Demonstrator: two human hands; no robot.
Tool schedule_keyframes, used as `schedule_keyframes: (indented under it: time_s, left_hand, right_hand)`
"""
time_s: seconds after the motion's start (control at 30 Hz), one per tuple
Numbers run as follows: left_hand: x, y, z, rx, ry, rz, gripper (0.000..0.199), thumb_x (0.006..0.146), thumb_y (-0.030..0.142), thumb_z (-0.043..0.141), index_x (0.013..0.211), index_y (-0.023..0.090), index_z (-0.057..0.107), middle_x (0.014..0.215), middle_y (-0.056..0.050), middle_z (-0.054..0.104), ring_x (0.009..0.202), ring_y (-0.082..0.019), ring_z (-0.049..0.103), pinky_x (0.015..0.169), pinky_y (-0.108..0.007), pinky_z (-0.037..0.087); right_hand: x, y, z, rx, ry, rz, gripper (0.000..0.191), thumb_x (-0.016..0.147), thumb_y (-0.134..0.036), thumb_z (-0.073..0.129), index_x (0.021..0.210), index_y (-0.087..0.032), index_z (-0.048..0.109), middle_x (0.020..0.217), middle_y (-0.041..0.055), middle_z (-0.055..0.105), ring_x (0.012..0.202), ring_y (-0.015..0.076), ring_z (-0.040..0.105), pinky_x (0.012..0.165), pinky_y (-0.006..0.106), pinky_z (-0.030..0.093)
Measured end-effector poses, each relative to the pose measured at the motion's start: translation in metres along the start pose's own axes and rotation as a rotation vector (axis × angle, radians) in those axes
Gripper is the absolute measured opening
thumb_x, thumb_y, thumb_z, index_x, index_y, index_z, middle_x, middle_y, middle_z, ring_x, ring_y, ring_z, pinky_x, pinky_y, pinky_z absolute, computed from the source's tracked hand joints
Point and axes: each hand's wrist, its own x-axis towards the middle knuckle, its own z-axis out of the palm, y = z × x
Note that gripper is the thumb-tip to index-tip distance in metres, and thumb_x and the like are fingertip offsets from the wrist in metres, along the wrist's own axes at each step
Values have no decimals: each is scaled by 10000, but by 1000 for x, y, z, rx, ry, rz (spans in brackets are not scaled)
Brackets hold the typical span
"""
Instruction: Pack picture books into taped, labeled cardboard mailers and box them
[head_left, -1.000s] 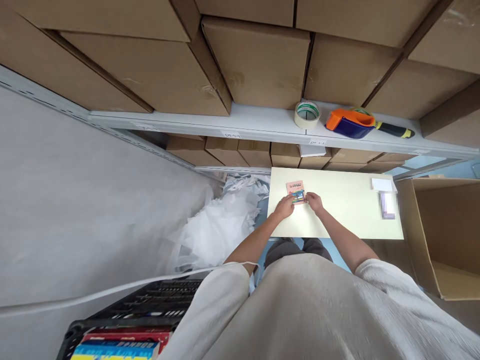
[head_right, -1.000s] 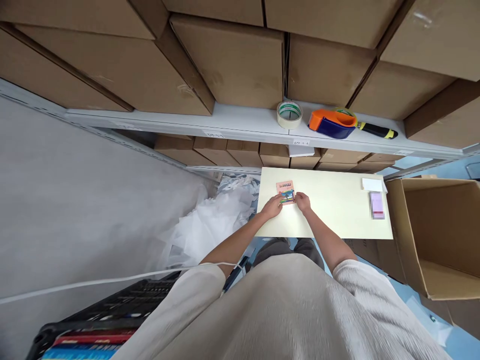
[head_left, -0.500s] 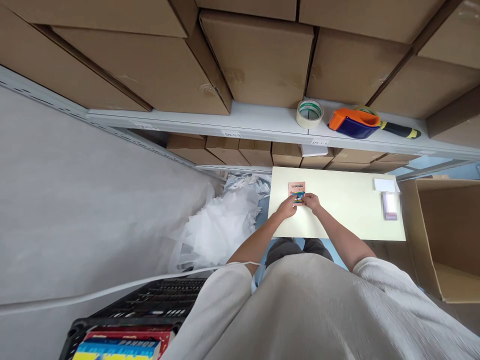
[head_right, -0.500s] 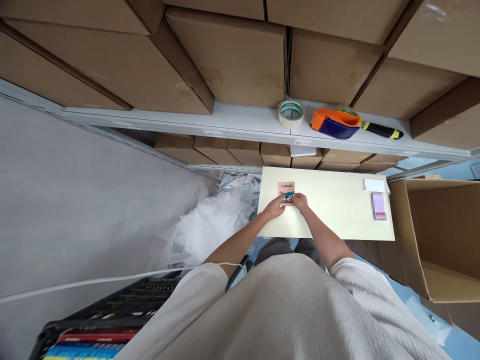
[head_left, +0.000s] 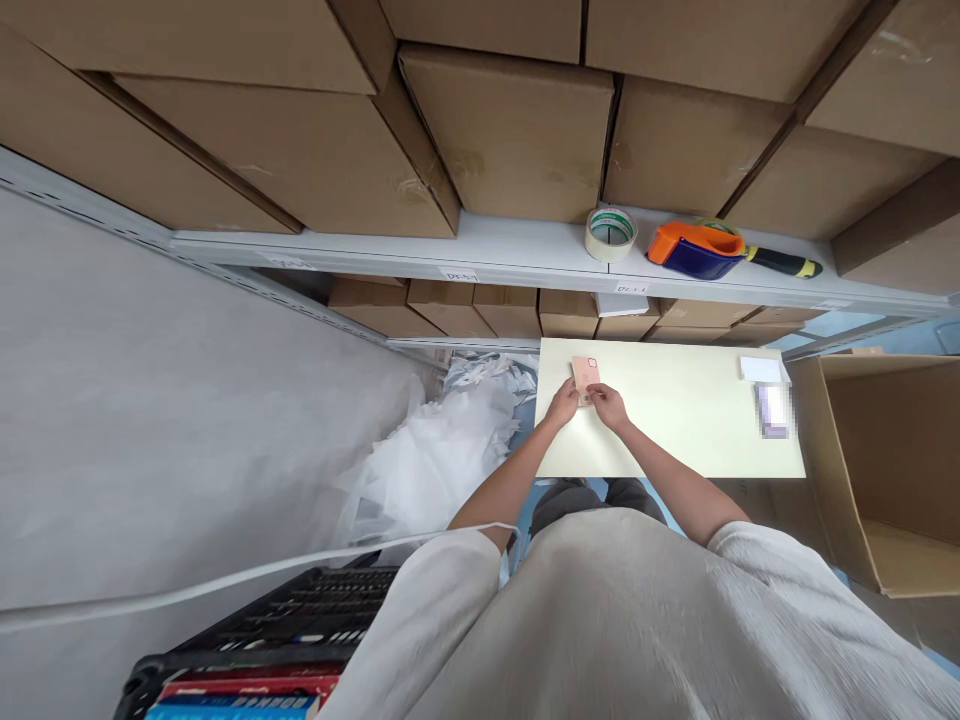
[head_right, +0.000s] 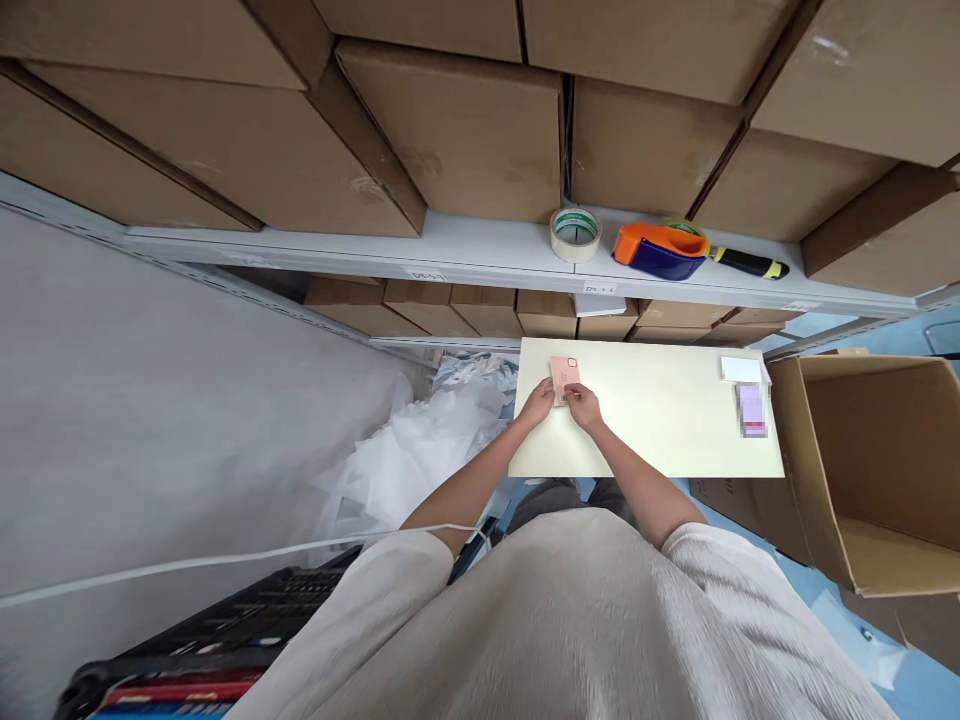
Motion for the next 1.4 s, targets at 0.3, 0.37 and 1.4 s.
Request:
schedule_keyframes:
  time_s: [0.3,0.37,1.4]
  left_hand:
    - [-9,-21,-9,89,44,-47,610,974,133,528,1573,222,598,1567,-101,676,1447,-240,652,1254,-417,497]
    - [-10,-20,-7,121,17,-28,621,968,128,528,1576,228,599,1590,-90,658,1464,-242,638,1260,-411,491]
    - [-9,-6,-5,26,109,-25,565,1101,312,520,1659,243,462,1416,-98,772,1301,-242,738,1156,-399,544]
  right_hand:
    - [6,23,-9,-69,68,132,343,820,-233,593,1123,-256,753,1245,46,798,1107,220,749,1080,389,580]
    - [8,25,-11,-73,78,147,383,821,-236,594,1173,-259,743,1289,47,788,1143,221,740,1096,392,572]
    - [0,-10,3,-25,71,-3,289,977,-408,564,1137,-248,744,1118,48,809,983,218,757,980,363,606]
